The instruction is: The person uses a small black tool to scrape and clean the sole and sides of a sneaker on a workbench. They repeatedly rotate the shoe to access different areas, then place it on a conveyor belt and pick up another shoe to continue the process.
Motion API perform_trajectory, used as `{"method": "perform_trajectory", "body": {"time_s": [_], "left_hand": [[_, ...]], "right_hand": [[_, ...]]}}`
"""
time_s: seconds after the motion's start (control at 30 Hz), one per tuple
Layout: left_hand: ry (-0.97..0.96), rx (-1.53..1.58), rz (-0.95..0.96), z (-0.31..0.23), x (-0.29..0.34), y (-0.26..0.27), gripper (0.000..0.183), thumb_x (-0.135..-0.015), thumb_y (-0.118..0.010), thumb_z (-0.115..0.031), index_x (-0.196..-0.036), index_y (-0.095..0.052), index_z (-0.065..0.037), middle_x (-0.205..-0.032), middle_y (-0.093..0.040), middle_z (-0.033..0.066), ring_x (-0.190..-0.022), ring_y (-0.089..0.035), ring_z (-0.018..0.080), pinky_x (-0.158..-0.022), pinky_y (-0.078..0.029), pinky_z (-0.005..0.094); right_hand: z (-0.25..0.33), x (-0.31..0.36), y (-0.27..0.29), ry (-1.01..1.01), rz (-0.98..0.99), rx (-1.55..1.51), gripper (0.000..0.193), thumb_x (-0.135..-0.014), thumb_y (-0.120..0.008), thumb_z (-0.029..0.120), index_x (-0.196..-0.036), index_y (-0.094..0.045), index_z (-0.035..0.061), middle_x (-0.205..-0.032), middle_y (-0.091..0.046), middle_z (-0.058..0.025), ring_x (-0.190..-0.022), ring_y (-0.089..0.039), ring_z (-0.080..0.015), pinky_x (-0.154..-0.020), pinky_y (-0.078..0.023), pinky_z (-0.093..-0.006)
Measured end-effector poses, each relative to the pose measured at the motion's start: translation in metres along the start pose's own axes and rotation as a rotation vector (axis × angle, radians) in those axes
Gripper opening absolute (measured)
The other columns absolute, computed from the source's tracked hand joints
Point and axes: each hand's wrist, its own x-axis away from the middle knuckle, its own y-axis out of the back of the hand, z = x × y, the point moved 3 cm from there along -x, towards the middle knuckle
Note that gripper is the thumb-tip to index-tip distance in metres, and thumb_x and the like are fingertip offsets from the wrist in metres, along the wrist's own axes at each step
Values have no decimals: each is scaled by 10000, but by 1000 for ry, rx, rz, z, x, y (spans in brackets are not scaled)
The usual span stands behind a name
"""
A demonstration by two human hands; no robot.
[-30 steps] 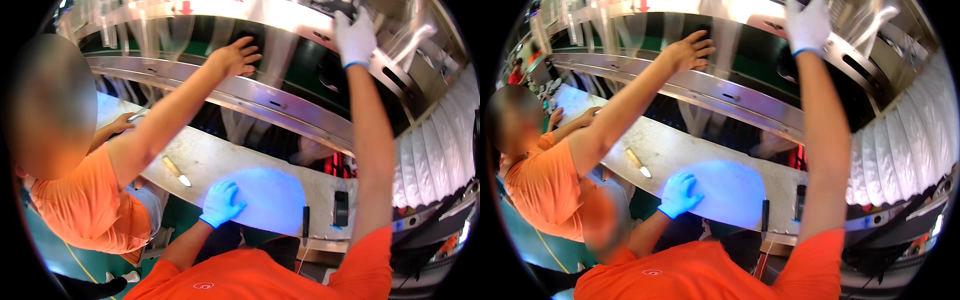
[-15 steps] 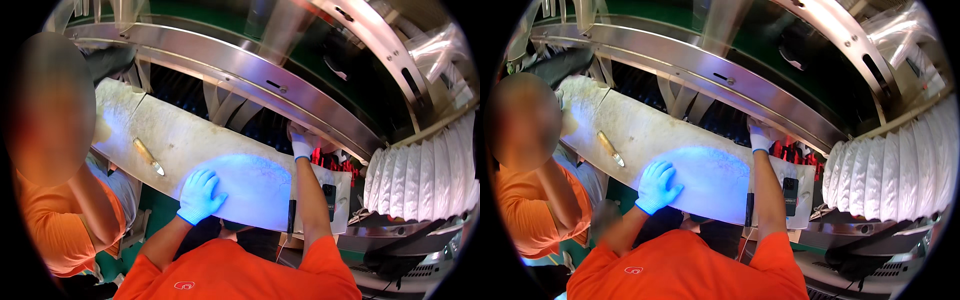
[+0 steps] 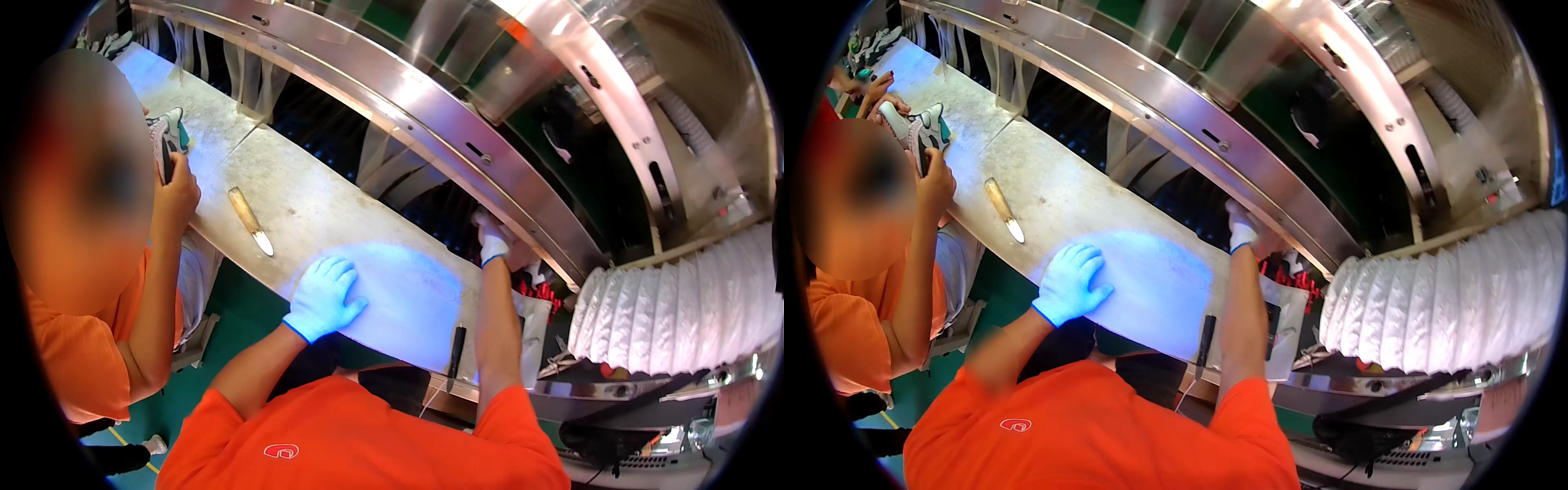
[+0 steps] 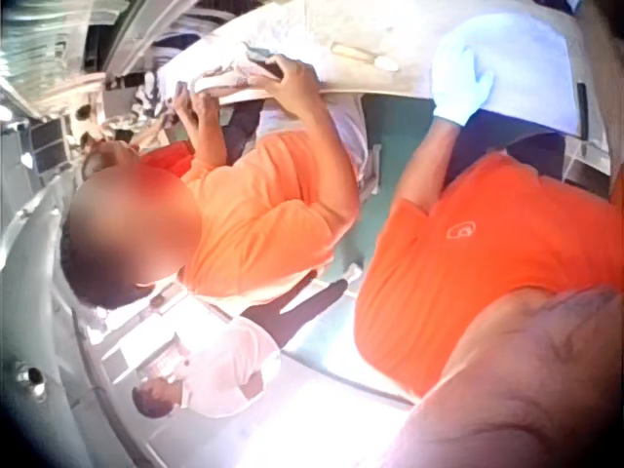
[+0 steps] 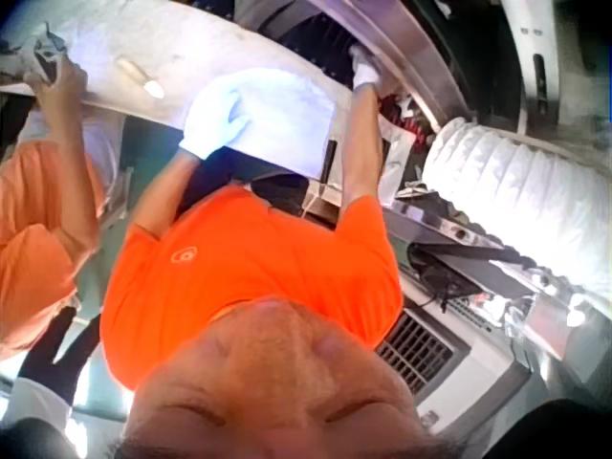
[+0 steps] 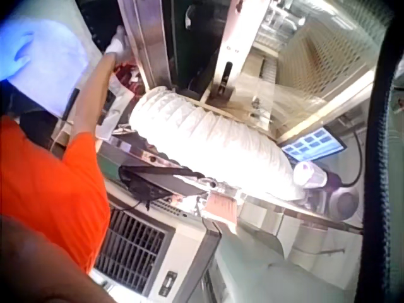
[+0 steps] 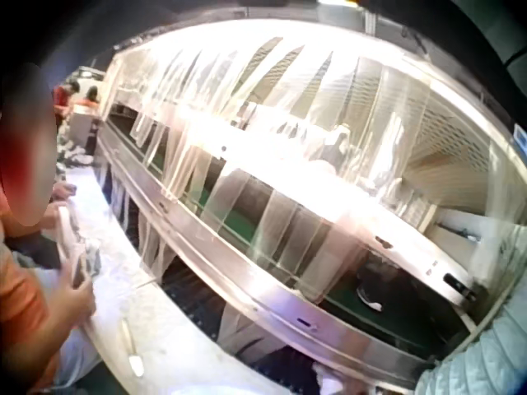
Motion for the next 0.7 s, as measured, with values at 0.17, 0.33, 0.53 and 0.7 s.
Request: {"method": "perform_trajectory", "body": {"time_s": [0.17,0.33,0.53,0.7], "left_hand": [[82,68,28,0,3,3,748,-841,-873,-455,-1417,-696,-13,-1458,-694,206,-1350,-664,396,-1222,-476,516],[509,1222,53,-16,3,-12,810,-874,-900,-262,-1557,-572,26,-1499,-677,163,-1341,-673,272,-1162,-538,430],[557,1248,111,-41,20,-14,956,-817,-898,-160,-1647,-445,-17,-1409,-680,129,-1261,-683,252,-1093,-572,410],[430,278,36,-62,54,13,1127,-716,-985,-339,-1648,-447,-4,-1569,-586,250,-1447,-588,454,-1203,-503,504]], "right_hand": [[-14,150,9,-462,78,-1389,399,-988,-824,73,-1380,-748,70,-1174,-761,2,-983,-731,-138,-844,-578,-239],[55,329,8,-483,635,-2189,620,-992,-787,389,-1480,-580,67,-1212,-664,-150,-1080,-677,-305,-879,-625,-454],[120,362,131,581,295,-209,400,-954,-857,300,-1183,-773,-17,-1021,-786,-122,-919,-770,-236,-875,-618,-393],[158,190,211,634,-651,-279,578,-940,-858,245,-1441,-708,0,-1369,-754,-236,-1256,-736,-385,-1118,-561,-463]]}}
